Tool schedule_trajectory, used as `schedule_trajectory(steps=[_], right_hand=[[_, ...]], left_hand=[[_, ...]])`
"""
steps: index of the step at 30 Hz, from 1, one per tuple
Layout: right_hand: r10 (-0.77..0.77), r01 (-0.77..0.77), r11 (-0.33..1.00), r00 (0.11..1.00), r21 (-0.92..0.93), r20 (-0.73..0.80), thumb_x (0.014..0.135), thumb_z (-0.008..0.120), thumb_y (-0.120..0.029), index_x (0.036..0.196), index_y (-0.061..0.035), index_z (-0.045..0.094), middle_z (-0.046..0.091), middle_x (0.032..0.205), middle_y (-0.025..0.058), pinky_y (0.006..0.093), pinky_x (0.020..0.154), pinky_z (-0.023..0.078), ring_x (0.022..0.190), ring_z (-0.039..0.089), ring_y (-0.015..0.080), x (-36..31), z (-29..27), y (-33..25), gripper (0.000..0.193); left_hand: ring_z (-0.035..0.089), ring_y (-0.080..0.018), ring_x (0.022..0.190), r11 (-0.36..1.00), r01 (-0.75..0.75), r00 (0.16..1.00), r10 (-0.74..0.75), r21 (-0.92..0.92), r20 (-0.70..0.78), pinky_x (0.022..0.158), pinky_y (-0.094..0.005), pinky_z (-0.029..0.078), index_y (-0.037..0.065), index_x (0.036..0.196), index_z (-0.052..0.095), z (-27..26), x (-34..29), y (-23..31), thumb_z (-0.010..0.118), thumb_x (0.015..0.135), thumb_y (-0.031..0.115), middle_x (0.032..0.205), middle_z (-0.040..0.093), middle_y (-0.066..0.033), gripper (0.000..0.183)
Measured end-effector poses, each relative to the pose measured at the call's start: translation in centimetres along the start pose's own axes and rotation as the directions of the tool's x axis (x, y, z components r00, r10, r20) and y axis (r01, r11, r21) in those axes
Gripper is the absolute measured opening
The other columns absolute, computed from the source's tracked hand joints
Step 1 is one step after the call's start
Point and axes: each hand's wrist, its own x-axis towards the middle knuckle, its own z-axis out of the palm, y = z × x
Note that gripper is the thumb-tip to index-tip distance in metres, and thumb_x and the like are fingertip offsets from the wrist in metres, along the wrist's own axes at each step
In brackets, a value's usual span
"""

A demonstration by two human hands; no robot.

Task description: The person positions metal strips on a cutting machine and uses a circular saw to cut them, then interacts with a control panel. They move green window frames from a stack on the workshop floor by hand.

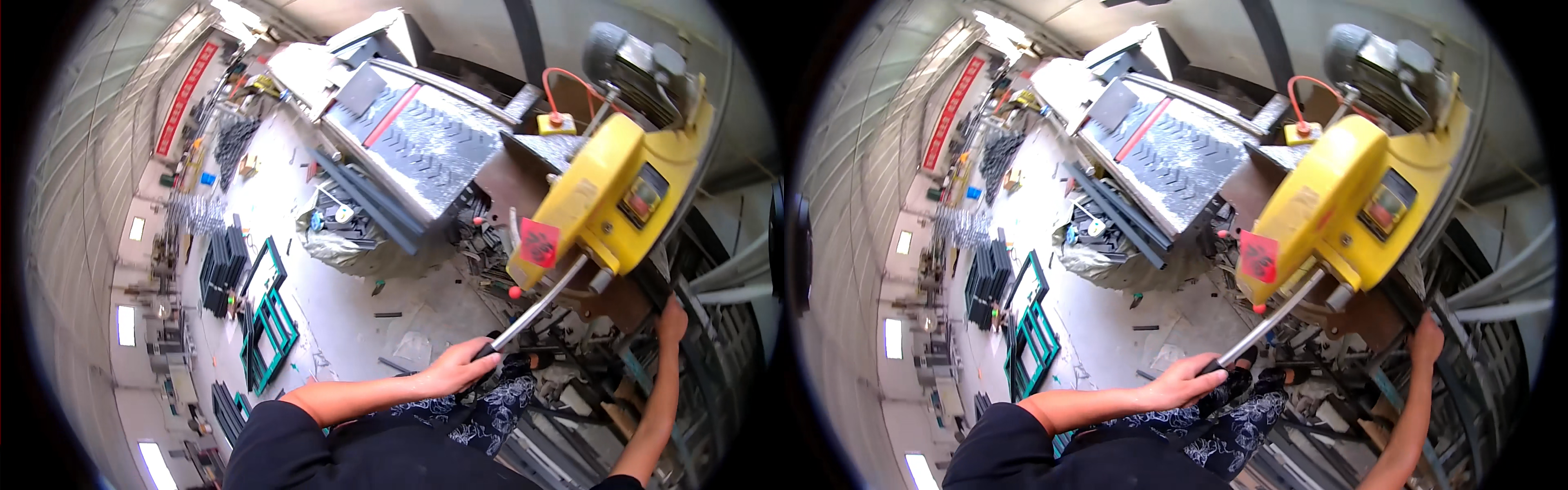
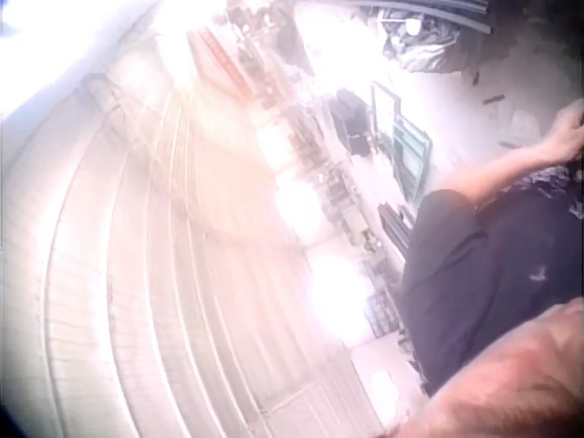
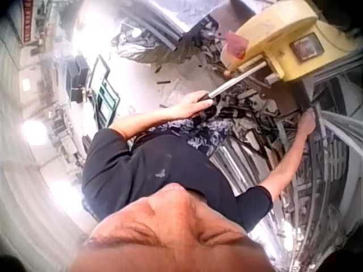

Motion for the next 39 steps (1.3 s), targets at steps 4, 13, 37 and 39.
schedule_trajectory(steps=[4, 13, 37, 39], right_hand=[[-0.021, 0.025, 0.999, 0.995, -0.038, 0.102, 0.066, 0.073, -0.006, 0.108, -0.0030, 0.059, 0.066, 0.091, 0.0219, 0.0507, 0.073, 0.051, 0.085, 0.063, 0.0430, 0.2, 2.3, 0.8, 0.044], [0.019, -0.003, 0.997, 0.977, -0.078, 0.211, 0.069, 0.071, -0.006, 0.138, -0.0014, 0.045, 0.058, 0.124, 0.0255, 0.0446, 0.089, 0.048, 0.107, 0.058, 0.0415, 0.4, 1.9, 2.6, 0.074], [0.027, -0.005, 0.994, 0.980, -0.108, 0.197, 0.075, 0.071, -0.006, 0.135, 0.0007, 0.046, 0.060, 0.119, 0.0257, 0.0447, 0.086, 0.049, 0.106, 0.058, 0.0411, 0.2, -0.3, 0.3, 0.065], [-0.009, 0.025, 0.995, 0.988, -0.099, 0.157, 0.075, 0.071, -0.007, 0.135, 0.0005, 0.046, 0.060, 0.119, 0.0254, 0.0451, 0.086, 0.049, 0.106, 0.058, 0.0412, 0.4, 1.3, 1.7, 0.065]], left_hand=[[0.048, -0.0056, 0.058, 1.000, -0.022, 0.999, 0.022, -0.004, -0.038, 0.050, -0.0246, 0.040, 0.005, 0.121, 0.053, 0.4, -0.8, -1.7, 0.054, 0.099, 0.033, 0.072, 0.049, 0.0023, 0.035], [0.059, -0.0246, 0.074, 0.953, -0.213, 0.972, 0.229, 0.217, -0.053, 0.068, -0.0380, 0.046, 0.005, 0.113, 0.052, 0.2, 0.8, -3.0, 0.052, 0.098, 0.036, 0.079, 0.058, -0.0117, 0.034], [0.063, -0.0318, 0.084, 0.935, -0.279, 0.945, 0.308, 0.219, -0.110, 0.074, -0.0406, 0.048, 0.004, 0.107, 0.055, 0.1, 1.7, -4.6, 0.055, 0.096, 0.034, 0.087, 0.063, -0.0159, 0.032], [0.063, -0.0275, 0.080, 0.940, -0.258, 0.953, 0.285, 0.223, -0.100, 0.071, -0.0384, 0.048, 0.005, 0.107, 0.056, 0.1, 1.9, -4.6, 0.055, 0.096, 0.033, 0.084, 0.063, -0.0128, 0.031]])
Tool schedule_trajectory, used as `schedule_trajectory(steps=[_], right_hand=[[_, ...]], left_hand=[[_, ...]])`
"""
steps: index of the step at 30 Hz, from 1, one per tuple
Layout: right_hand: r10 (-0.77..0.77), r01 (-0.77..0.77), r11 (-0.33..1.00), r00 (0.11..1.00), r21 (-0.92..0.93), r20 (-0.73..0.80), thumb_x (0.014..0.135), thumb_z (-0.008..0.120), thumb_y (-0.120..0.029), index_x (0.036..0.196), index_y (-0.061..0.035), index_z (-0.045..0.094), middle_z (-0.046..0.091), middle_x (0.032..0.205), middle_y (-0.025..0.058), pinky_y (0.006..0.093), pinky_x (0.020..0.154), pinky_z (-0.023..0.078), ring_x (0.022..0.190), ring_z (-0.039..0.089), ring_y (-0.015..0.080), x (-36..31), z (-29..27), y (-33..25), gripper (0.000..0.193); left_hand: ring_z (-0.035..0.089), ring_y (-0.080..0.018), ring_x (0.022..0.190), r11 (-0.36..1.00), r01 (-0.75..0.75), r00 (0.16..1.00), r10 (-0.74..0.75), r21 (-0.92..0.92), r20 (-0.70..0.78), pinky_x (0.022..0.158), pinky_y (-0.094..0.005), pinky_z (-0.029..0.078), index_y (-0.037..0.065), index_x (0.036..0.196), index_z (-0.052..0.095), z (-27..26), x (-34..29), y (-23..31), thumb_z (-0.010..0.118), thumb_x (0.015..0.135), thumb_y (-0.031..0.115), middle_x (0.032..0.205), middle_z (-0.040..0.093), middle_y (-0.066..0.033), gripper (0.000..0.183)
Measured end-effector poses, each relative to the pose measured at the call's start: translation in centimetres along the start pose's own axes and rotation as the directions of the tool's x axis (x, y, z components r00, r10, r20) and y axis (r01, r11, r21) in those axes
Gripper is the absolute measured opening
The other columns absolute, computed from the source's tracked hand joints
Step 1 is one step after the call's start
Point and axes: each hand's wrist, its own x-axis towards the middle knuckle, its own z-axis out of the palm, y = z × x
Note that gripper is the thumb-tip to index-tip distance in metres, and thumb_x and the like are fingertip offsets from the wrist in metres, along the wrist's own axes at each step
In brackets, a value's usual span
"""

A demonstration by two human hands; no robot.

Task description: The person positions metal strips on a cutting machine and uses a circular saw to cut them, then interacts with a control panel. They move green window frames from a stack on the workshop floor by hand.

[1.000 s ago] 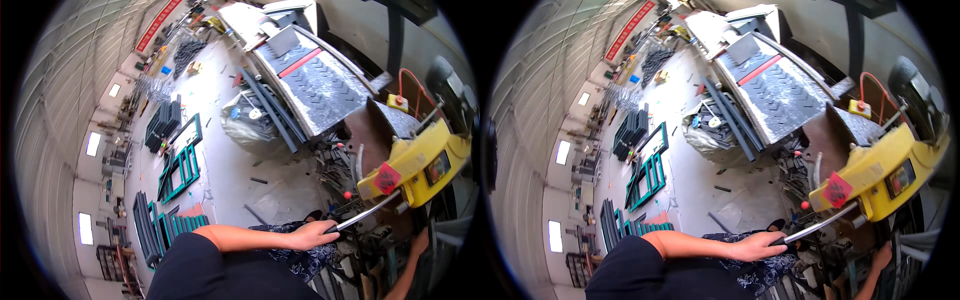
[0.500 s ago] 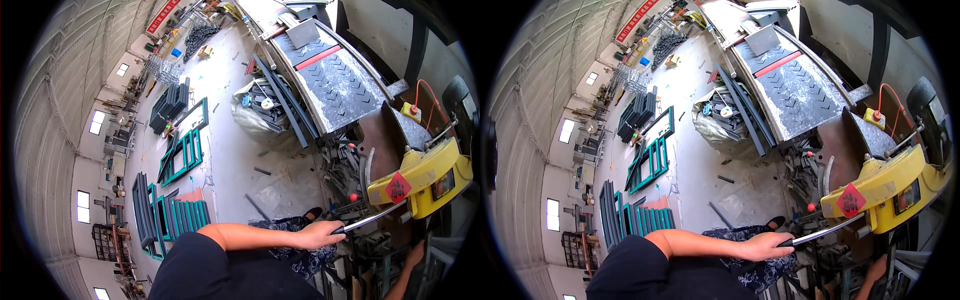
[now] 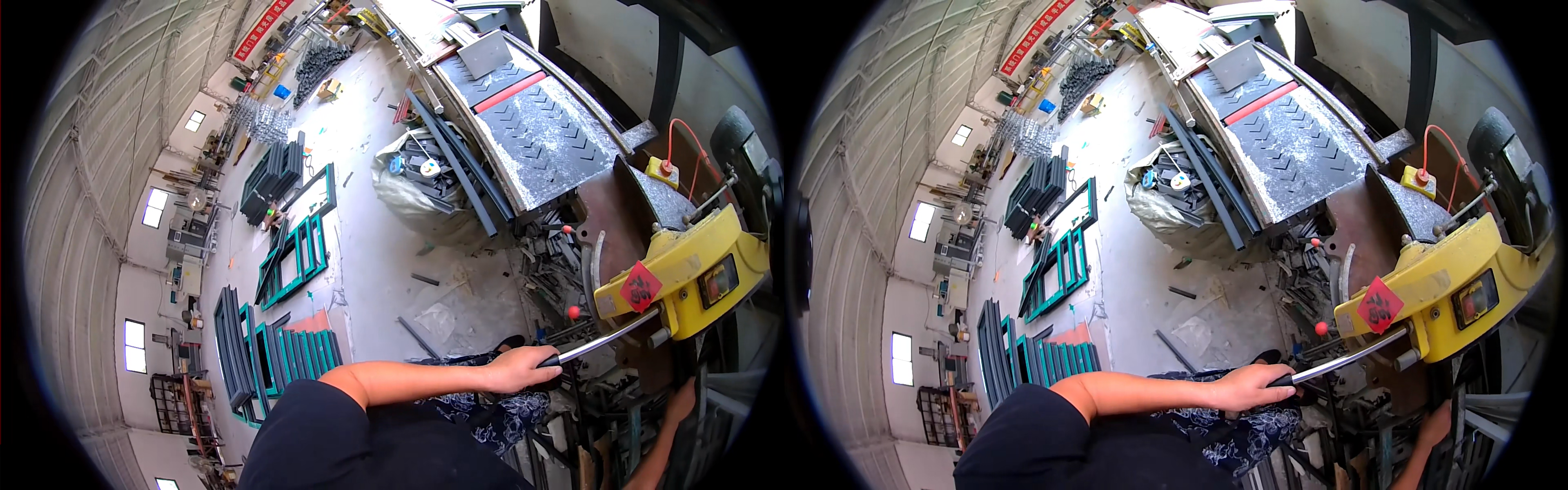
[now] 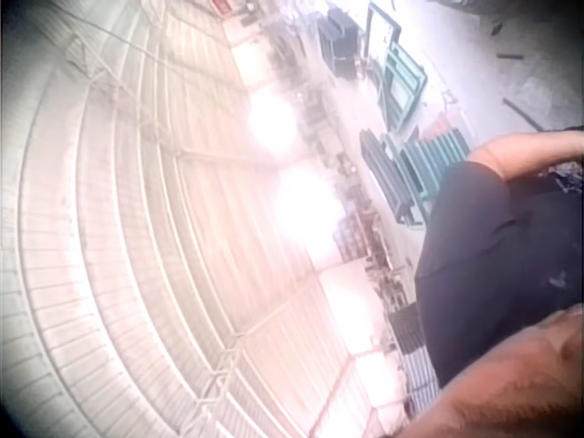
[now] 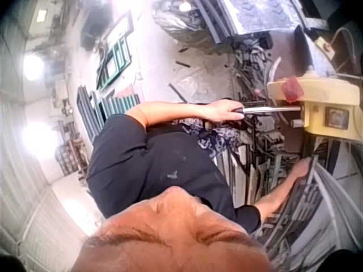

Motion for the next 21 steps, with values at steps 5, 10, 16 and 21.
schedule_trajectory(steps=[5, 10, 16, 21], right_hand=[[0.005, -0.005, 1.000, 1.000, -0.005, 0.007, 0.075, 0.071, -0.007, 0.135, 0.0001, 0.045, 0.060, 0.119, 0.0250, 0.0451, 0.086, 0.049, 0.106, 0.058, 0.0411, 0.2, 0.4, -0.1, 0.066], [0.023, -0.023, 1.000, 1.000, -0.002, 0.002, 0.074, 0.071, -0.007, 0.136, 0.0001, 0.044, 0.059, 0.120, 0.0249, 0.0448, 0.087, 0.048, 0.107, 0.058, 0.0411, 0.1, 0.2, -0.1, 0.068], [0.003, -0.003, 1.000, 1.000, -0.017, -0.016, 0.075, 0.071, -0.007, 0.137, -0.0002, 0.043, 0.059, 0.120, 0.0247, 0.0447, 0.086, 0.049, 0.106, 0.058, 0.0407, 0.0, 0.1, -0.3, 0.069], [0.018, -0.019, 1.000, 1.000, -0.022, -0.015, 0.075, 0.069, -0.007, 0.137, -0.0004, 0.044, 0.060, 0.120, 0.0245, 0.0450, 0.085, 0.049, 0.105, 0.059, 0.0408, 0.2, 0.4, 0.1, 0.067]], left_hand=[[0.061, -0.0205, 0.077, 0.998, 0.047, 0.999, -0.047, -0.029, 0.007, 0.070, -0.0353, 0.048, 0.006, 0.107, 0.059, 0.2, 0.0, -0.5, 0.053, 0.098, 0.032, 0.083, 0.063, -0.0078, 0.028], [0.061, -0.0200, 0.077, 0.996, 0.078, 0.997, -0.078, -0.048, 0.006, 0.071, -0.0349, 0.048, 0.006, 0.110, 0.058, 0.2, 0.0, -0.4, 0.054, 0.098, 0.033, 0.083, 0.063, -0.0077, 0.029], [0.060, -0.0207, 0.075, 0.997, 0.058, 0.998, -0.058, -0.042, -0.004, 0.068, -0.0355, 0.047, 0.006, 0.111, 0.057, 0.3, 0.1, -0.9, 0.054, 0.097, 0.033, 0.081, 0.062, -0.0086, 0.031], [0.059, -0.0212, 0.073, 0.999, 0.039, 0.999, -0.039, -0.036, -0.004, 0.067, -0.0362, 0.046, 0.005, 0.112, 0.056, 0.4, 0.5, -1.5, 0.054, 0.097, 0.034, 0.080, 0.062, -0.0093, 0.032]])
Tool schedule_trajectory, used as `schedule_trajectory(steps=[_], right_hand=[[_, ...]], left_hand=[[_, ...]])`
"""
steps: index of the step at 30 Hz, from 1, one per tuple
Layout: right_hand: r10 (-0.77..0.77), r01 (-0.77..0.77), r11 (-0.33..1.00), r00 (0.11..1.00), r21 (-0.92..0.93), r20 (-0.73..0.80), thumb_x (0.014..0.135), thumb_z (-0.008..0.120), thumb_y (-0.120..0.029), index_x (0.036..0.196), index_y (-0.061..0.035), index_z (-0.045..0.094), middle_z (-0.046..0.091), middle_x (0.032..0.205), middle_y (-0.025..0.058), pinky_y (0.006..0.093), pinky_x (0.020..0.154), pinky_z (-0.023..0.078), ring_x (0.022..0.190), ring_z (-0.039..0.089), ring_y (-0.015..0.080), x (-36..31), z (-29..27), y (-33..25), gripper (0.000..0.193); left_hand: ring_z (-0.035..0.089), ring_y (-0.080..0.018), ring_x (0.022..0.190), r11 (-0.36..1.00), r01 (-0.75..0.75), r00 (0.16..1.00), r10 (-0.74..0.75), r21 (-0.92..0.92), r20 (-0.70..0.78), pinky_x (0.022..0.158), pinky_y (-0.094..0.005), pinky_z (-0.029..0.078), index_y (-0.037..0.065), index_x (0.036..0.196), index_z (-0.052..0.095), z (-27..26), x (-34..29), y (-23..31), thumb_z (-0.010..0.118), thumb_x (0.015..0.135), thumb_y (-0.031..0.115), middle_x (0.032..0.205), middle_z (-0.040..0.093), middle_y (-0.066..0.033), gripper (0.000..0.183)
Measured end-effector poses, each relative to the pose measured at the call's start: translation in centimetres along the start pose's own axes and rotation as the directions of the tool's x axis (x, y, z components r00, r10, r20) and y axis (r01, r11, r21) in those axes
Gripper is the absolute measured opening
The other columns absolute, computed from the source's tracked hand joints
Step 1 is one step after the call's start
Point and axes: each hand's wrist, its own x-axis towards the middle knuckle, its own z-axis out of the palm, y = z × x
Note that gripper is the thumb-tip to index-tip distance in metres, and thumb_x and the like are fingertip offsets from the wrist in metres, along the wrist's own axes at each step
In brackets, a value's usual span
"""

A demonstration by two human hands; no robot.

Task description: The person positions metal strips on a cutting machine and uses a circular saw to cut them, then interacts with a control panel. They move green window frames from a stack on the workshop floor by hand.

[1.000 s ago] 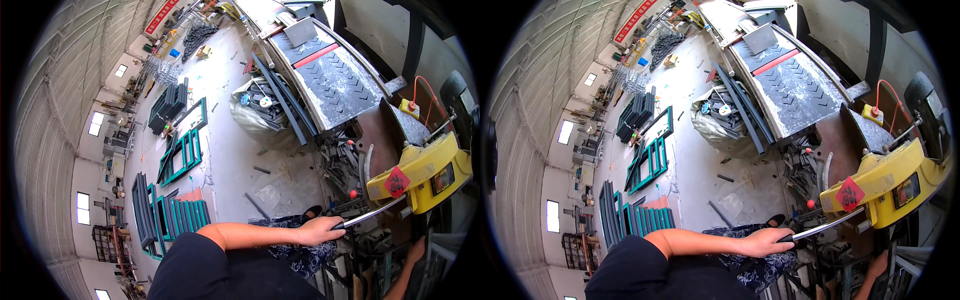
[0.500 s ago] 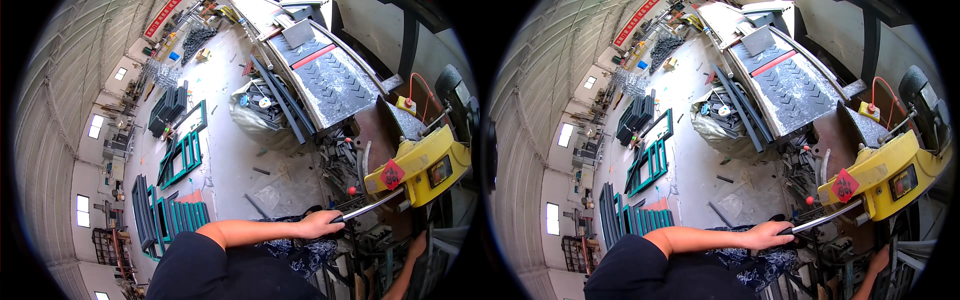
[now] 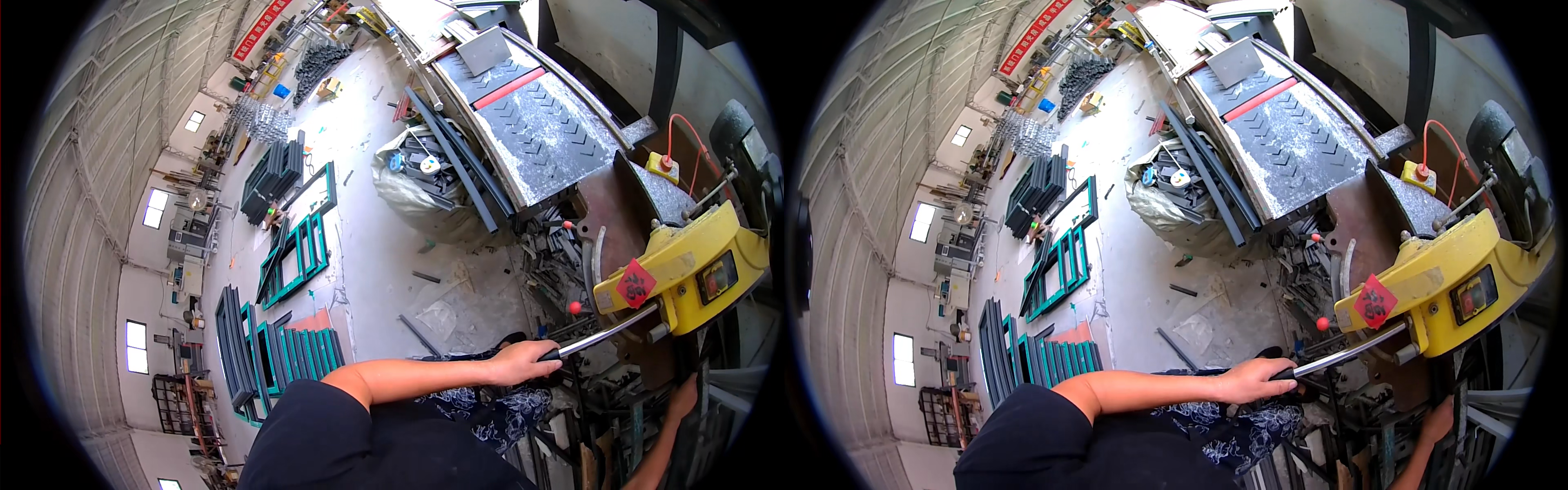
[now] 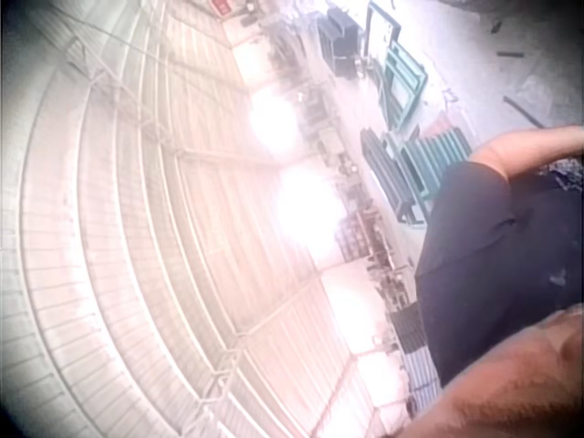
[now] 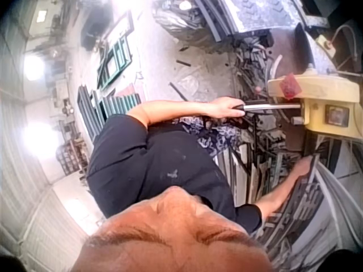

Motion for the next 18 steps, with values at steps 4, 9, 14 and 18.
schedule_trajectory(steps=[4, 9, 14, 18], right_hand=[[0.016, -0.016, 1.000, 0.999, 0.002, 0.038, 0.075, 0.069, -0.006, 0.136, -0.0004, 0.045, 0.060, 0.120, 0.0241, 0.0449, 0.085, 0.049, 0.105, 0.059, 0.0404, -0.3, -1.8, -1.5, 0.065], [0.020, -0.019, 1.000, 0.999, -0.018, 0.043, 0.074, 0.069, -0.006, 0.135, 0.0001, 0.045, 0.060, 0.120, 0.0242, 0.0450, 0.086, 0.049, 0.106, 0.059, 0.0404, -0.4, -2.2, -1.5, 0.066], [0.000, 0.001, 1.000, 0.998, -0.016, 0.059, 0.074, 0.069, -0.005, 0.134, 0.0003, 0.046, 0.059, 0.120, 0.0246, 0.0456, 0.086, 0.049, 0.108, 0.057, 0.0410, -0.2, -1.9, -1.3, 0.065], [-0.013, 0.013, 1.000, 1.000, 0.008, 0.007, 0.073, 0.069, -0.004, 0.134, 0.0005, 0.047, 0.059, 0.119, 0.0254, 0.0458, 0.086, 0.048, 0.107, 0.057, 0.0414, -0.2, -1.0, -0.6, 0.064]], left_hand=[[0.060, -0.0216, 0.074, 1.000, -0.010, 1.000, 0.010, -0.016, 0.005, 0.067, -0.0362, 0.047, 0.005, 0.112, 0.056, 0.0, 0.1, -0.4, 0.055, 0.097, 0.034, 0.080, 0.062, -0.0093, 0.032], [0.061, -0.0232, 0.076, 0.999, -0.031, 1.000, 0.031, -0.019, -0.001, 0.069, -0.0363, 0.047, 0.005, 0.112, 0.057, 0.2, 0.5, -1.2, 0.054, 0.097, 0.033, 0.081, 0.063, -0.0093, 0.031], [0.062, -0.0248, 0.076, 1.000, -0.025, 1.000, 0.025, -0.016, 0.010, 0.070, -0.0369, 0.048, 0.005, 0.112, 0.057, 0.2, 0.7, -1.7, 0.055, 0.097, 0.032, 0.082, 0.064, -0.0098, 0.031], [0.062, -0.0268, 0.075, 0.999, -0.050, 0.999, 0.050, 0.005, -0.005, 0.070, -0.0376, 0.048, 0.004, 0.114, 0.056, 0.3, 1.1, -2.2, 0.055, 0.096, 0.031, 0.082, 0.064, -0.0119, 0.032]])
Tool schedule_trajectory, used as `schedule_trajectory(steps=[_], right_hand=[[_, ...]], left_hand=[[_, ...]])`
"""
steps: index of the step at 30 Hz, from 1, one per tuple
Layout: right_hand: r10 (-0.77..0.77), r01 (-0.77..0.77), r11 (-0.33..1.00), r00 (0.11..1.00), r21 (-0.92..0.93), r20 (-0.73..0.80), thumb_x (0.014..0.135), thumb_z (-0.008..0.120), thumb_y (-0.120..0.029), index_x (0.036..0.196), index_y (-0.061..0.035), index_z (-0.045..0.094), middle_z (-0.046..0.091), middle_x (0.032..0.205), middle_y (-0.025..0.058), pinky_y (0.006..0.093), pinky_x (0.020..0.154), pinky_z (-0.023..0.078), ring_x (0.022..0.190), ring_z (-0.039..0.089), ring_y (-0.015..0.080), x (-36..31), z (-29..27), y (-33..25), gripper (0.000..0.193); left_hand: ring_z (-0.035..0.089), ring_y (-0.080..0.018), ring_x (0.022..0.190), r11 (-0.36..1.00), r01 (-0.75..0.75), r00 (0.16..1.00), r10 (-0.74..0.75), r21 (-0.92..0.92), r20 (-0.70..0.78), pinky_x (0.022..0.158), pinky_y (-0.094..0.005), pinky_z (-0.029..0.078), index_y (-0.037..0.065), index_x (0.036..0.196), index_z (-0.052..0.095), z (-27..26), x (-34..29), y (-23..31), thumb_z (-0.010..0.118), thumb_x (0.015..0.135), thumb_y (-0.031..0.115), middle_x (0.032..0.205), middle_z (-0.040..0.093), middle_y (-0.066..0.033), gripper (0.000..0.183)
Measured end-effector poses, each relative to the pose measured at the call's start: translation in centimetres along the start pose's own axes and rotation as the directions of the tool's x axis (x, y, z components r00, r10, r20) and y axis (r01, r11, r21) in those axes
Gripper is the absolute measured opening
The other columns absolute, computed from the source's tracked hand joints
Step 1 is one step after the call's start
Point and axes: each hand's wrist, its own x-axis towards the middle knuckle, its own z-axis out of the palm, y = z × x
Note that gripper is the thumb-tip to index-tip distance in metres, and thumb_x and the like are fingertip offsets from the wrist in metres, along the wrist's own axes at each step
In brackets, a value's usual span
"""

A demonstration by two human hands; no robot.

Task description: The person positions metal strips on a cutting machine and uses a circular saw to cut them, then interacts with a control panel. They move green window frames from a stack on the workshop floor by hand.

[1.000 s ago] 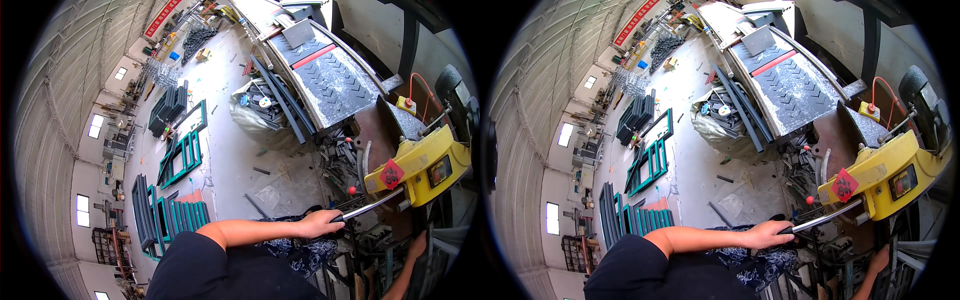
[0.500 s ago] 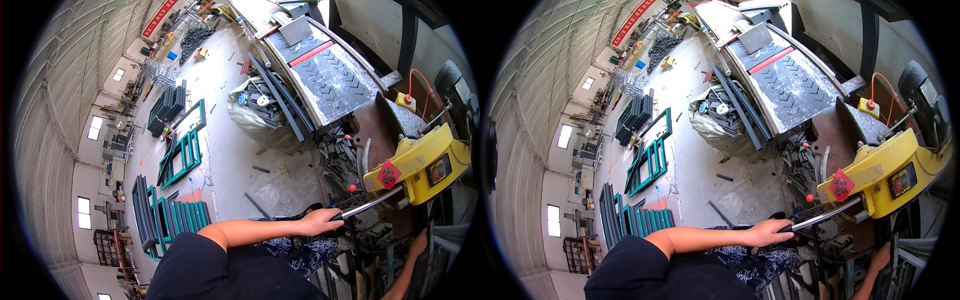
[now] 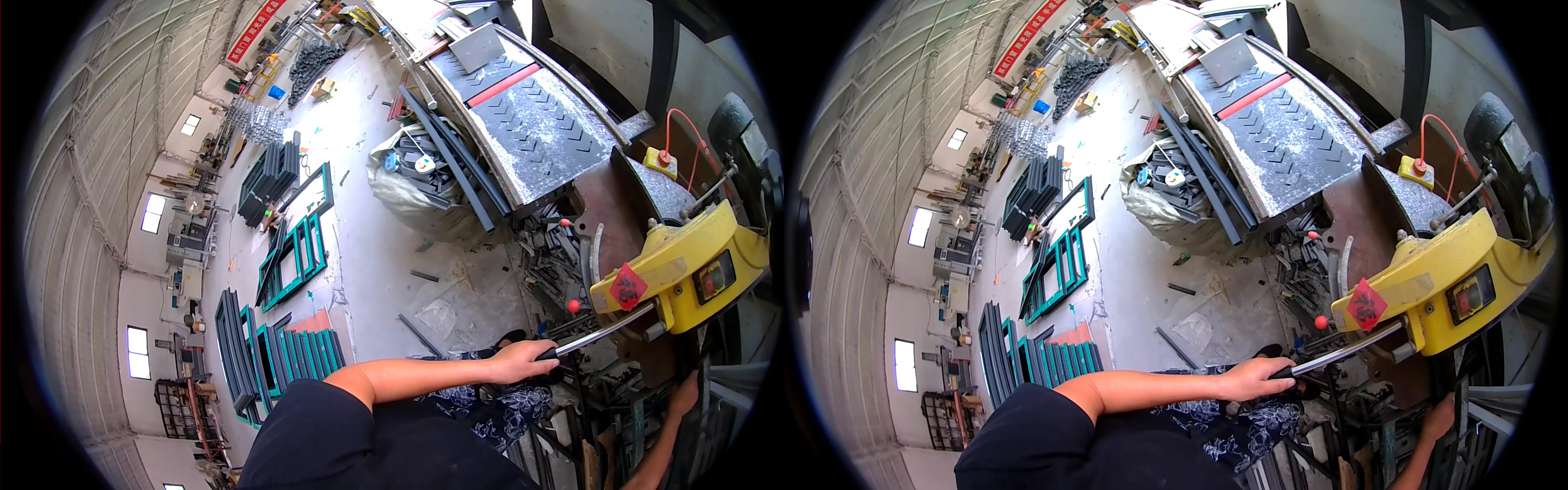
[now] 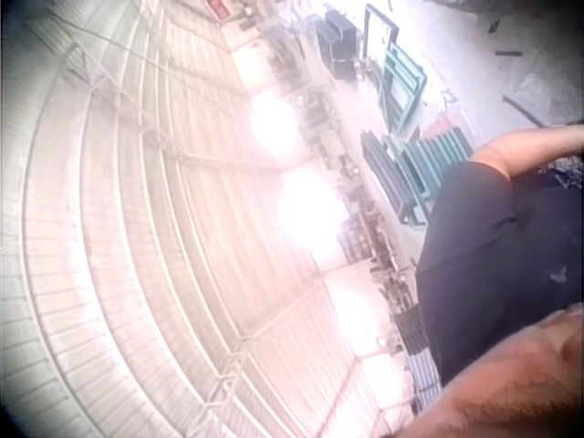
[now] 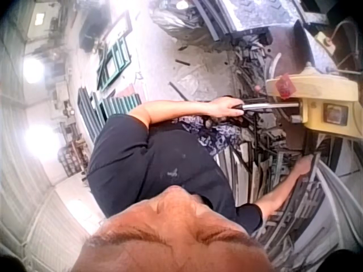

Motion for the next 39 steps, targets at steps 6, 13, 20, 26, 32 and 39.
schedule_trajectory(steps=[6, 13, 20, 26, 32, 39], right_hand=[[0.015, -0.015, 1.000, 1.000, 0.017, -0.006, 0.073, 0.070, -0.003, 0.135, 0.0002, 0.046, 0.060, 0.118, 0.0254, 0.0452, 0.085, 0.049, 0.105, 0.058, 0.0413, 0.3, 0.7, 0.5, 0.067], [0.017, -0.018, 0.999, 1.000, 0.032, 0.025, 0.073, 0.070, -0.005, 0.134, -0.0006, 0.047, 0.061, 0.116, 0.0253, 0.0453, 0.084, 0.049, 0.104, 0.059, 0.0416, 0.3, 0.0, -0.2, 0.065], [-0.039, 0.040, 0.999, 0.997, 0.015, -0.070, 0.075, 0.068, -0.008, 0.132, -0.0003, 0.049, 0.062, 0.115, 0.0241, 0.0447, 0.085, 0.049, 0.102, 0.060, 0.0412, 0.3, 2.4, 2.3, 0.060], [0.145, -0.132, 0.987, 0.978, -0.097, 0.148, 0.067, 0.083, -0.022, 0.125, -0.0106, 0.053, 0.067, 0.101, 0.0163, 0.0425, 0.073, 0.055, 0.088, 0.067, 0.0317, 0.5, 2.4, 1.2, 0.066], [-0.033, 0.033, 0.999, 0.995, -0.004, -0.099, 0.069, 0.072, -0.012, 0.089, -0.0090, 0.056, 0.067, 0.073, 0.0133, 0.0441, 0.059, 0.055, 0.067, 0.067, 0.0332, -0.1, -2.5, -2.7, 0.025], [0.027, -0.023, 0.999, 0.994, 0.041, -0.106, 0.069, 0.076, -0.019, 0.092, -0.0076, 0.054, 0.064, 0.074, 0.0141, 0.0466, 0.059, 0.053, 0.068, 0.065, 0.0355, -1.3, -2.5, 0.3, 0.034]], left_hand=[[0.061, -0.0323, 0.079, 0.996, -0.063, 0.998, 0.064, 0.059, -0.015, 0.071, -0.0407, 0.048, 0.003, 0.117, 0.054, 0.2, 0.5, -1.2, 0.055, 0.096, 0.031, 0.085, 0.063, -0.0163, 0.035], [0.061, -0.0334, 0.080, 0.994, -0.047, 0.999, 0.048, 0.096, -0.006, 0.072, -0.0415, 0.047, 0.003, 0.119, 0.053, 0.5, 0.7, -1.8, 0.055, 0.096, 0.032, 0.086, 0.063, -0.0175, 0.037], [0.063, -0.0316, 0.074, 1.000, 0.004, 1.000, -0.004, 0.006, 0.027, 0.067, -0.0399, 0.048, 0.003, 0.120, 0.053, 0.8, 2.1, -3.0, 0.057, 0.095, 0.032, 0.082, 0.064, -0.0163, 0.038], [0.066, -0.0276, 0.083, 0.977, 0.091, 0.995, -0.096, 0.192, 0.019, 0.074, -0.0393, 0.050, 0.003, 0.128, 0.049, -0.3, -0.1, 2.6, 0.055, 0.096, 0.032, 0.091, 0.066, -0.0184, 0.044], [0.063, -0.0358, 0.090, 0.647, -0.424, 0.838, 0.545, 0.634, 0.005, 0.080, -0.0428, 0.051, -0.002, 0.129, 0.049, -2.9, -4.7, 18.5, 0.064, 0.086, 0.017, 0.099, 0.066, -0.0170, 0.049], [0.053, -0.0139, 0.050, 0.384, -0.751, 0.556, 0.806, 0.537, 0.202, 0.063, -0.0271, 0.048, -0.003, 0.103, 0.063, -1.6, -0.4, 34.3, 0.047, 0.094, 0.016, 0.055, 0.056, -0.0043, 0.027]])
